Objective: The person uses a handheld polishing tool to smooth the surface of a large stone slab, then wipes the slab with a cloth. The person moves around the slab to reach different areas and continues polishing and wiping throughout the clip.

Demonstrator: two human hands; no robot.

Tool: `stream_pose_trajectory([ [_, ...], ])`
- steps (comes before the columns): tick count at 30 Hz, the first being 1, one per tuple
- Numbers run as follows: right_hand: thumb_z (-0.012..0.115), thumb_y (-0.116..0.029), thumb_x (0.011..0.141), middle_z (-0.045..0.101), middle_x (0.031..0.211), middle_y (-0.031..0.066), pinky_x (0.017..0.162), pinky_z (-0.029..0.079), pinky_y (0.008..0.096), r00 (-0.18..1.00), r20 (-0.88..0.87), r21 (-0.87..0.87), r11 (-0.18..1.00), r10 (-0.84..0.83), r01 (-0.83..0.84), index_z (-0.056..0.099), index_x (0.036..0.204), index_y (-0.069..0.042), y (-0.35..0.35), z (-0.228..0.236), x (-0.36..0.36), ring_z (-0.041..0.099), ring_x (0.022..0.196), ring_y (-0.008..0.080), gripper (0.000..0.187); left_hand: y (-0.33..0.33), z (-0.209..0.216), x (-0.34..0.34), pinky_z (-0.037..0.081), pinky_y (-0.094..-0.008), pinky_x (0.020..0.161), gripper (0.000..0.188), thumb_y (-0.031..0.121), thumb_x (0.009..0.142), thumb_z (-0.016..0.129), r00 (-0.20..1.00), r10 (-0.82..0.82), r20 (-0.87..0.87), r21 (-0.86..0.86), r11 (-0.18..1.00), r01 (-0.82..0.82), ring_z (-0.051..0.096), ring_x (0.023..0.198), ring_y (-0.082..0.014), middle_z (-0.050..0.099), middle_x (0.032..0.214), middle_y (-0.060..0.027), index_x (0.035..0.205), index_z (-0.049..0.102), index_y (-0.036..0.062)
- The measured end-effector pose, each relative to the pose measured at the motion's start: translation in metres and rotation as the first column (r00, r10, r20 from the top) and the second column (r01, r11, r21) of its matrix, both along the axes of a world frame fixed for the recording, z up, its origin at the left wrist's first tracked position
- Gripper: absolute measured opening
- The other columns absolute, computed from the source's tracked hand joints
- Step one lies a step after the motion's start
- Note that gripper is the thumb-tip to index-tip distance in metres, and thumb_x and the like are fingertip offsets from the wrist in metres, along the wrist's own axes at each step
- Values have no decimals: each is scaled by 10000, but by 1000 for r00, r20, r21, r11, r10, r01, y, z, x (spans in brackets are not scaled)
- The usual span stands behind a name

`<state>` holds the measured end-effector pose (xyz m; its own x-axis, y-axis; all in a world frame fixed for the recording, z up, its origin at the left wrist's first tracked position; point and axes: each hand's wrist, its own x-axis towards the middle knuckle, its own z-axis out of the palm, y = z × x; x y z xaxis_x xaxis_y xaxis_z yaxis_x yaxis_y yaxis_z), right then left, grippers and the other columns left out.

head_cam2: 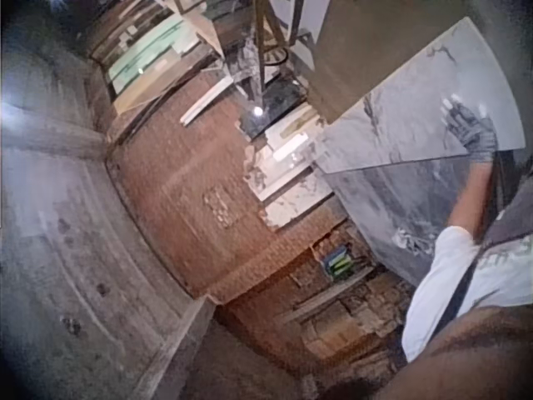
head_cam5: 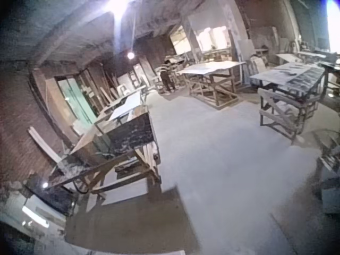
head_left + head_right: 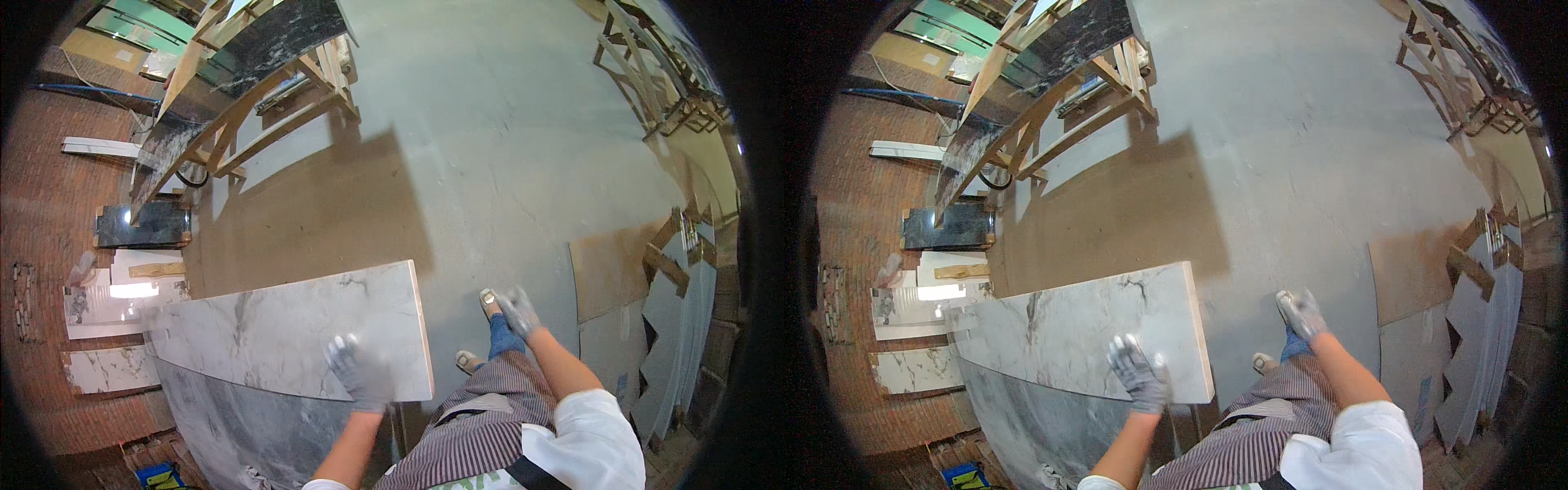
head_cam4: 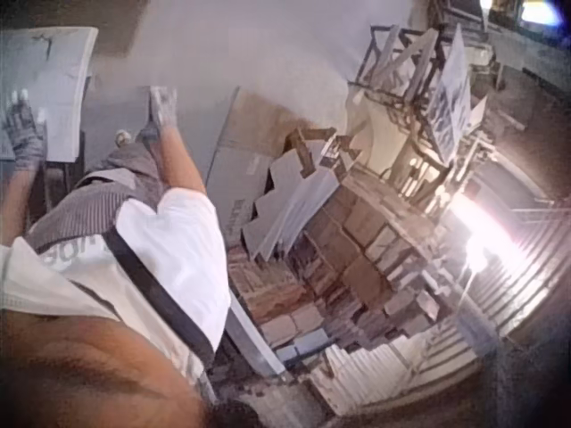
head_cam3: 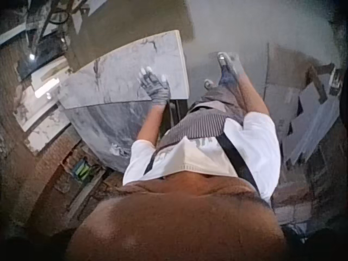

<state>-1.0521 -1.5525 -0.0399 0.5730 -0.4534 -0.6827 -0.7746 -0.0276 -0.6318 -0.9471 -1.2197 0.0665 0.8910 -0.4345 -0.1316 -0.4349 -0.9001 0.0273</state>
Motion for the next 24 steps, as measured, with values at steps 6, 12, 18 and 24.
stream_pose_trajectory([
  [6,622,-617,821,529,1335,282,1058,385,424,850,-511,-32,991,-126,128,349,1437,41,-36,-69,-199,492,1273,397,942,-78,-8,-41,126,-657,1138,831,383,898,519,985,-148,83,-172,972,161,200,1395,-551,248,1497,-341,1505,162,-57],
  [12,615,-605,852,614,1133,216,896,470,401,786,-460,31,877,-413,480,401,1403,-16,-62,-97,-188,614,1004,319,835,-151,-12,87,194,-637,1120,726,357,901,547,968,-75,239,-64,994,93,301,1371,-487,342,1473,-278,1481,284,9],
  [18,653,-524,872,516,782,38,490,442,329,830,-393,178,853,-396,491,448,1292,-111,-73,-97,-122,496,546,152,624,-183,-22,216,434,-457,1018,455,360,929,537,976,140,-164,153,982,-115,577,1158,-391,620,1233,-221,1269,591,63],
  [24,673,-521,862,526,796,42,491,460,334,860,-394,274,852,-324,446,441,1299,-115,-98,-106,-103,510,569,153,640,-174,-20,263,422,-440,1050,521,514,955,457,773,343,-533,422,900,-108,558,1228,-351,587,1284,-255,1273,615,132],
])
